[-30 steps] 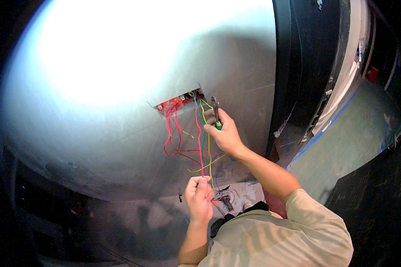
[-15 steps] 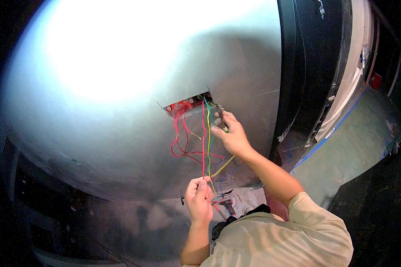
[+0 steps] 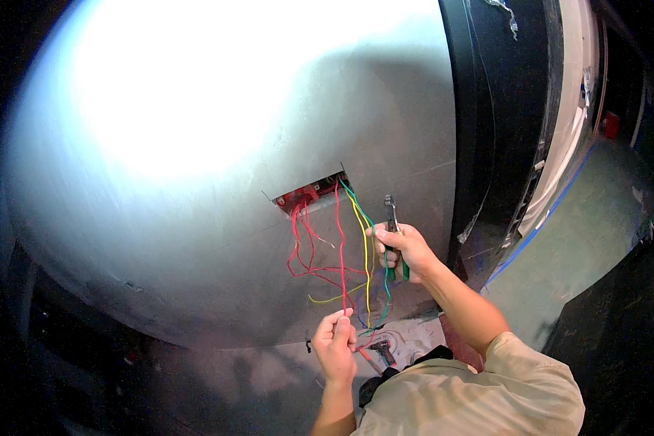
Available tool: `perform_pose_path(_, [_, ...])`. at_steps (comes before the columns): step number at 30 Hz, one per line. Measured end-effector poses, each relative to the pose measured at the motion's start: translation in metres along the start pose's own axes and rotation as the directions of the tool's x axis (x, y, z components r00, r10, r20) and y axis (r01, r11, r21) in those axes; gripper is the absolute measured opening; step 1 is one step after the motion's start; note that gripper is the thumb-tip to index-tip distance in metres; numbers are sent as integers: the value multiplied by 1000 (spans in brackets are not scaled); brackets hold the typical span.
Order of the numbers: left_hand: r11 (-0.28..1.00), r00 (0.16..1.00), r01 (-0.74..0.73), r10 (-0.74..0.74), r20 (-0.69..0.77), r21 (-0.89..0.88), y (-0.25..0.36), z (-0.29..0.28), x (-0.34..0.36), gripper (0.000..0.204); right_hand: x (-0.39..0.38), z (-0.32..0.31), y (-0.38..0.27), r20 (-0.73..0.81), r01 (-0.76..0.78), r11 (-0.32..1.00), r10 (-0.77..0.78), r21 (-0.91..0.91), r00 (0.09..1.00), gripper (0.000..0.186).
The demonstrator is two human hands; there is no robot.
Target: The person works on an electrical junction box mounted on a wall, using pliers to strip insulation from multiple colored wires. They separate and organize the wires, then twist them together by hand to create connections.
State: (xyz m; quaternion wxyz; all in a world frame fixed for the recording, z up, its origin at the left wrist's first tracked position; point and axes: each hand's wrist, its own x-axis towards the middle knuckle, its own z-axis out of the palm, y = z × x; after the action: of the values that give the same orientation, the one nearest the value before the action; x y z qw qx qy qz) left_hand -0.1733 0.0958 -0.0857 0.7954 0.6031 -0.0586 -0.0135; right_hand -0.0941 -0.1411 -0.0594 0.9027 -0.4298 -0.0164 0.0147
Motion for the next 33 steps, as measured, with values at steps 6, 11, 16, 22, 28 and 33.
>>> perform_pose_path(6, [1000, 1000, 0, 0, 5, 14, -1, 5, 1, 21, -10, 1, 11, -32, 20, 989, -25, -145, 999, 22])
perform_pose_path(11, [997, 999, 39, -38, 13, -71, -9, 4, 4, 19, -30, -6, 24, 1, 215, 651, -313, -728, 950, 30])
perform_pose_path(16, [978, 991, 128, -121, 51, -162, -6, -3, 5, 18, -55, -18, 10, 170, 268, 423, -256, -866, 952, 34])
perform_pose_path(22, [993, 1000, 25, -25, 4, -115, -13, -3, 7, 16, -60, -4, -14, 132, 104, 482, 24, -870, 991, 17])
perform_pose_path(28, [980, 984, -113, 134, -117, 164, -14, 7, 35, 45, -41, 8, 16, 192, 112, 768, 15, -630, 981, 31])
perform_pose_path(33, [992, 995, 92, -95, 26, 88, -6, 2, 58, 49, -42, 12, 15, 305, 143, 715, 102, -684, 947, 24])
